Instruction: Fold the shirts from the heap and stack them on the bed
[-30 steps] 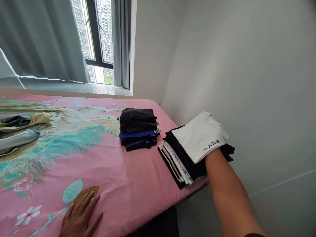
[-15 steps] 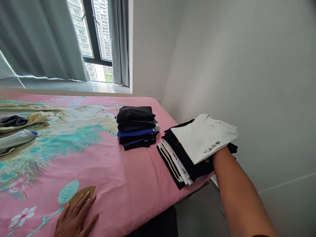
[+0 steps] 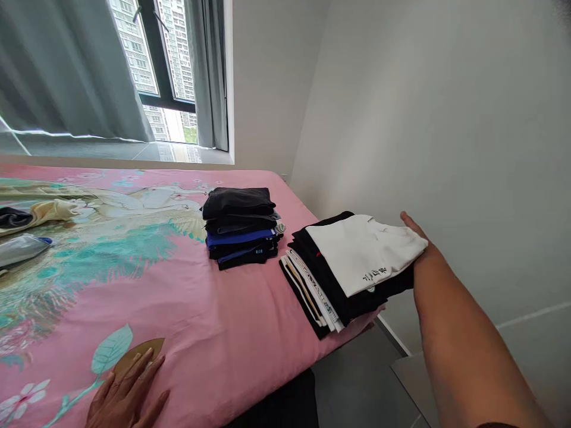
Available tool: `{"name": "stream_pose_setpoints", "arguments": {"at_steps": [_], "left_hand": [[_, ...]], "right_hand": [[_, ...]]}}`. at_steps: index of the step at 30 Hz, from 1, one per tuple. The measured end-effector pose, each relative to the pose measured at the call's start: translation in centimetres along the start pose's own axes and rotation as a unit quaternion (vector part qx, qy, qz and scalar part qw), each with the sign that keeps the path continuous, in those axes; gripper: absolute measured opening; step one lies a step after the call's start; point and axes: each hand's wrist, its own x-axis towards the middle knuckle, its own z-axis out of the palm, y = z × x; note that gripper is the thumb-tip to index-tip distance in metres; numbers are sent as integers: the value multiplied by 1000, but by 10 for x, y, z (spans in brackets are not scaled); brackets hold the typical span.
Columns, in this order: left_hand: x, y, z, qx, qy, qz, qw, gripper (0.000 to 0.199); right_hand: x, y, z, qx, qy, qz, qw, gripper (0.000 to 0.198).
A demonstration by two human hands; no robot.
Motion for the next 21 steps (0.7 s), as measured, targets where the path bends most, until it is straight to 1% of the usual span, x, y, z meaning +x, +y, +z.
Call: {"name": "stream_pose_setpoints", "arguments": {"at_steps": [1, 2, 4, 5, 6, 8, 11, 16, 19, 20, 21], "left_hand": [[0, -1, 1, 3, 1, 4, 1000, 64], [-1, -1, 1, 5, 2, 7, 1000, 64], [-1, -2, 2, 7, 3, 8, 1000, 63], [-1, -2, 3, 7, 2, 8, 1000, 63], [-1, -2, 3, 5, 0, 8, 1000, 63], [0, -3, 3, 0, -4, 4, 1000, 64], [-1, -3, 4, -2, -7, -7, 1000, 64], [-2, -2, 5, 6, 1, -1, 1000, 63], [-1, -2, 5, 6, 6, 8, 1000, 63], [-1, -2, 5, 6, 8, 9, 1000, 64], [0, -2, 5, 6, 10, 10, 1000, 64]], "right_hand": [[4, -1, -7, 0, -19, 27, 999, 61], [8, -3, -14, -10, -45, 56, 997, 62], [16, -8, -22, -56, -94, 107, 988, 49], [21, -11, -23, -94, -107, 120, 982, 42], [25, -16, -22, -135, -106, 126, 977, 36], [32, -25, -17, -222, -75, 116, 965, 29], [37, -39, -6, -343, -23, 58, 937, 31], [35, -51, 1, -436, 33, -3, 899, 39], [33, -53, 5, -514, 47, -20, 856, 37], [32, -53, 9, -545, 62, -12, 836, 37], [29, -53, 14, -575, 90, -5, 813, 38]]}}
